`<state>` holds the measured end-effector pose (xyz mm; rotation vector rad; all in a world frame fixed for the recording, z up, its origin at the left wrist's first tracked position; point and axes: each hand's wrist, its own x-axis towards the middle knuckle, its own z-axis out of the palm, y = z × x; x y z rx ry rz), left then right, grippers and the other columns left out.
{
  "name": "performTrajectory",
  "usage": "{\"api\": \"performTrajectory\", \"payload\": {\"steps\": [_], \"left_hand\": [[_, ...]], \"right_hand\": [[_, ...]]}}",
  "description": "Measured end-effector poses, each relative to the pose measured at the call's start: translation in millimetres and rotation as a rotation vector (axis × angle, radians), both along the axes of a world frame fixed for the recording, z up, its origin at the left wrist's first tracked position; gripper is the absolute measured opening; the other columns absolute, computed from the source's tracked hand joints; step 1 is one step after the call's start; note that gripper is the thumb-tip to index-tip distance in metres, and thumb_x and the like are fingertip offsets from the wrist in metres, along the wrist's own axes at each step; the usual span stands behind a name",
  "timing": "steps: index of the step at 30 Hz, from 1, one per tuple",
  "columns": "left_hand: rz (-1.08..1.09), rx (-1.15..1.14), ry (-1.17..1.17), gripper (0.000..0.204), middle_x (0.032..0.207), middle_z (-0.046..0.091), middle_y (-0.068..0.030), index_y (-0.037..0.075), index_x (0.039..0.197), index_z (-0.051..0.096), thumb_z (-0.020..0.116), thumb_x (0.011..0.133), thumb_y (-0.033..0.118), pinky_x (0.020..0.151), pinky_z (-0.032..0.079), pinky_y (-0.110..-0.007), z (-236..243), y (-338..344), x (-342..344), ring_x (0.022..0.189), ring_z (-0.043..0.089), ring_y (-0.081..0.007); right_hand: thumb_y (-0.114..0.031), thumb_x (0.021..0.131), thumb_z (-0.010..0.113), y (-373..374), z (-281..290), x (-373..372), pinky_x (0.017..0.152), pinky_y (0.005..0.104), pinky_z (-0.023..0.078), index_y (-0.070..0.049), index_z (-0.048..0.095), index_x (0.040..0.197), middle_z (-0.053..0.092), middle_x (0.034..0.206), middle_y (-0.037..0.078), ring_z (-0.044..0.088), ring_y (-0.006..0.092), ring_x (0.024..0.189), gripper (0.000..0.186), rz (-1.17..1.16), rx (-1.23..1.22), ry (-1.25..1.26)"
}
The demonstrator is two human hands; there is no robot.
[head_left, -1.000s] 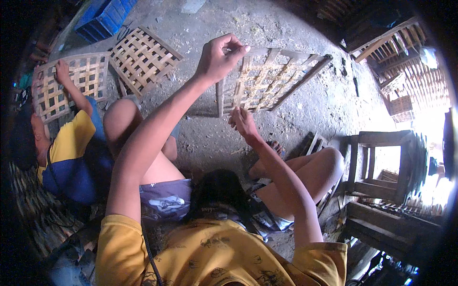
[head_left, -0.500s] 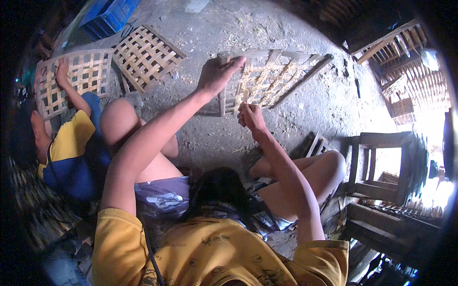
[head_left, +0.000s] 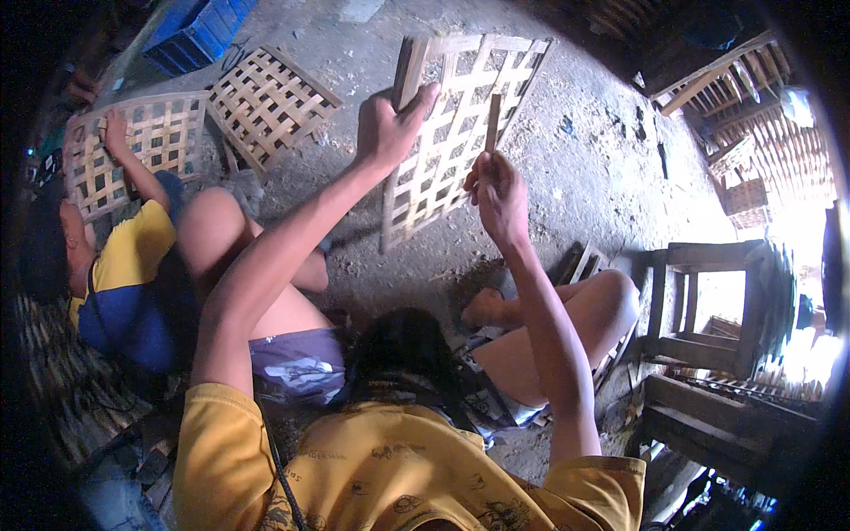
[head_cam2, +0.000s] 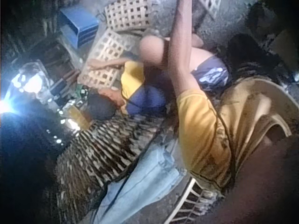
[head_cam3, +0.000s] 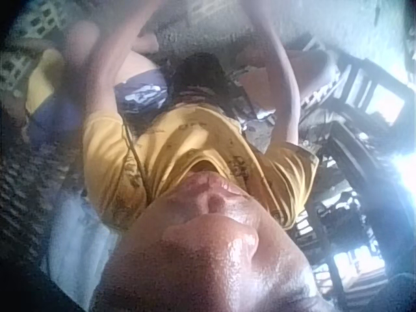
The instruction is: The person sits on the floor and weaves a rectangular basket using thin wooden strips. They interlace the strips by hand to form a grid pattern, occasionally adjusting the frame and bending the strips to fit.
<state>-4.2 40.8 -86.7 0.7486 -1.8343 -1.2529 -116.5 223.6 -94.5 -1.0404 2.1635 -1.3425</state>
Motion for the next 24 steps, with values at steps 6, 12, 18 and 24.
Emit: {"api": "performTrajectory", "payload": {"steps": [6,12,18,24], "left_hand": [[-0.044,-0.150,0.012,0.040,0.065,0.068,-0.0055,0.002,0.087,0.073,0.071,0.097,0.041,0.053,0.050,-0.035,30,6,16,0.057,0.065,-0.0145],[-0.129,-0.232,0.040,0.045,0.053,0.055,0.0013,0.005,0.079,0.070,0.070,0.098,0.046,0.044,0.037,-0.031,61,8,15,0.046,0.049,-0.0094],[-0.150,-0.413,0.016,0.037,0.069,0.066,-0.0131,0.000,0.099,0.067,0.069,0.100,0.036,0.058,0.051,-0.039,40,13,5,0.062,0.066,-0.0251],[-0.213,-0.269,-0.089,0.037,0.069,0.066,-0.0148,0.003,0.094,0.066,0.069,0.100,0.039,0.056,0.051,-0.041,20,16,-8,0.061,0.067,-0.0315]], "right_hand": [[-0.001,0.099,0.054,0,44,11,0.062,0.0478,0.053,-0.004,0.057,0.107,0.068,0.081,0.022,0.070,0.0410,0.071,0.008,-0.034,-0.097,0.199],[-0.024,0.111,0.049,-2,51,5,0.060,0.0377,0.045,-0.004,0.062,0.106,0.057,0.072,0.013,0.055,0.0220,0.060,0.025,-0.060,-0.181,0.471],[-0.010,0.104,0.053,-8,50,-2,0.059,0.0535,0.046,-0.006,0.051,0.101,0.061,0.077,0.023,0.063,0.0481,0.070,0.006,-0.090,-0.217,0.482],[-0.016,0.105,0.056,-7,45,-15,0.058,0.0535,0.045,-0.005,0.050,0.097,0.061,0.074,0.023,0.062,0.0485,0.067,0.014,-0.123,-0.223,0.399]]}}
